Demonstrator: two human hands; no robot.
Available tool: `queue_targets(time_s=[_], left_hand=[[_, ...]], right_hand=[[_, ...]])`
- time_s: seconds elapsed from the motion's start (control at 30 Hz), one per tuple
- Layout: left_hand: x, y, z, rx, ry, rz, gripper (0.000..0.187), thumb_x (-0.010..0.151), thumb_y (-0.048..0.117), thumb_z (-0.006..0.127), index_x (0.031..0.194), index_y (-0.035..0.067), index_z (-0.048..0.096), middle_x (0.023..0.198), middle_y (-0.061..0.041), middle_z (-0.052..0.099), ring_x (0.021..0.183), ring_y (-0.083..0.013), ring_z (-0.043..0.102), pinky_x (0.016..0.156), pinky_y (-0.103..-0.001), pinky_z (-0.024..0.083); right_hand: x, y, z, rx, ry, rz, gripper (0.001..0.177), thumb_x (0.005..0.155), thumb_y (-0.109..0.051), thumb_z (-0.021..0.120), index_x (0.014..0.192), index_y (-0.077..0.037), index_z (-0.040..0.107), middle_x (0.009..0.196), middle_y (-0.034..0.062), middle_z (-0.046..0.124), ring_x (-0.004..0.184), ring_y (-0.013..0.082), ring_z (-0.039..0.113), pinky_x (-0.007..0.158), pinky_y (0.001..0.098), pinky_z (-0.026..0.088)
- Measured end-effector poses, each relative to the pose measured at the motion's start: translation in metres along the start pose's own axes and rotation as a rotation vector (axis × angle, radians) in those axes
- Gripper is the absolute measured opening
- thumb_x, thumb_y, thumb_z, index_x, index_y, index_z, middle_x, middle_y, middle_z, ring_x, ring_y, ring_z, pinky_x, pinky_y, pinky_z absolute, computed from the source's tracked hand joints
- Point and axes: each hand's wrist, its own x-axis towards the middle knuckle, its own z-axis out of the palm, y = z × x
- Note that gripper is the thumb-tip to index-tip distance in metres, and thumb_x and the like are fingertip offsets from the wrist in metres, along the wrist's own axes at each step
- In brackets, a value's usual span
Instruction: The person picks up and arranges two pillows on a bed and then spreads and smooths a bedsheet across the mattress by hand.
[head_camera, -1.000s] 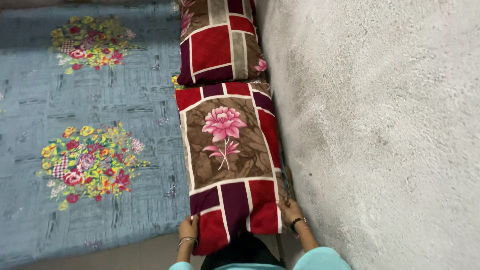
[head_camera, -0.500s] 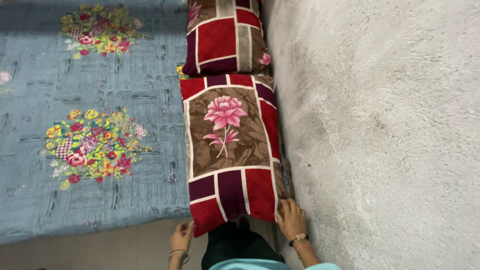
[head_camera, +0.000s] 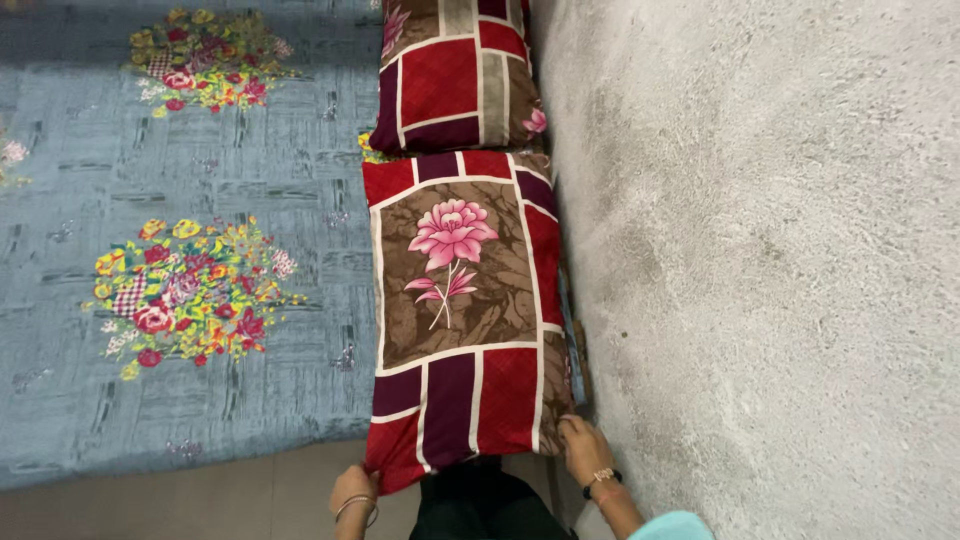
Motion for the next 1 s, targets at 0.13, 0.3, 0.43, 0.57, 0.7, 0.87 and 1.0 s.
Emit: queue_targets(time_s=[0.13,0.3,0.43,0.57,0.7,0.87,1.0], left_hand=[[-0.001,0.035,-0.014,0.03,0.387,0.152,0.038,0.092,0.019,0.06,0.13,0.014,0.056,0.132,-0.009,0.065,0.119,-0.0343,0.066,0.094,-0.049,0.057],[-0.02,0.106,-0.045,-0.194,0.565,0.429,0.063,0.073,0.021,0.072,0.131,0.011,0.053,0.133,-0.017,0.056,0.117,-0.043,0.059,0.082,-0.056,0.053],[0.02,0.111,-0.025,-0.233,0.291,0.202,0.057,0.082,0.034,0.075,0.131,0.01,0.055,0.125,-0.019,0.064,0.109,-0.042,0.066,0.088,-0.054,0.055],[0.046,0.087,-0.019,-0.138,0.099,0.158,0.031,0.091,0.03,0.067,0.119,0.016,0.065,0.113,-0.015,0.074,0.107,-0.0382,0.071,0.09,-0.052,0.058],[0.079,0.084,-0.042,0.077,-0.094,0.058,0.028,0.09,0.027,0.065,0.115,0.014,0.065,0.108,-0.013,0.074,0.102,-0.0358,0.071,0.086,-0.05,0.058],[0.128,0.138,-0.099,0.234,0.231,0.255,0.025,0.088,0.024,0.062,0.11,0.012,0.065,0.102,-0.011,0.073,0.096,-0.0327,0.072,0.081,-0.048,0.059],[0.129,0.255,-0.153,-0.136,0.27,0.562,0.023,0.091,0.031,0.06,0.112,0.024,0.068,0.116,-0.004,0.073,0.114,-0.0286,0.07,0.101,-0.043,0.056]], right_hand=[[0.018,-0.002,0.008,0.283,0.131,0.364,0.031,0.086,-0.014,0.067,0.116,-0.009,0.06,0.109,0.0186,0.067,0.094,0.0406,0.068,0.077,0.0492,0.055],[0.037,0.004,0.019,0.173,0.025,0.53,0.027,0.087,-0.02,0.068,0.113,-0.013,0.062,0.094,0.0192,0.073,0.088,0.0439,0.07,0.073,0.053,0.056],[0.021,0.02,0.002,0.031,-0.019,0.476,0.014,0.09,-0.025,0.064,0.097,-0.013,0.063,0.089,0.0133,0.076,0.086,0.0415,0.072,0.069,0.0541,0.056],[0.047,0.007,-0.009,-0.159,-0.337,0.604,0.019,0.091,-0.027,0.065,0.107,-0.018,0.061,0.097,0.0139,0.075,0.094,0.0375,0.072,0.079,0.0514,0.056],[0.092,-0.018,-0.032,-0.073,0.035,0.529,0.032,0.083,-0.009,0.064,0.114,-0.019,0.062,0.121,0.0109,0.064,0.111,0.0362,0.064,0.088,0.0488,0.055],[0.205,-0.054,-0.082,0.131,0.309,0.261,0.05,0.083,-0.008,0.067,0.132,-0.009,0.057,0.131,0.0179,0.056,0.119,0.0395,0.055,0.097,0.0491,0.048],[0.301,-0.076,-0.094,0.162,0.42,0.095,0.052,0.085,-0.01,0.067,0.136,-0.009,0.056,0.131,0.0191,0.057,0.119,0.0414,0.054,0.102,0.0496,0.045]])
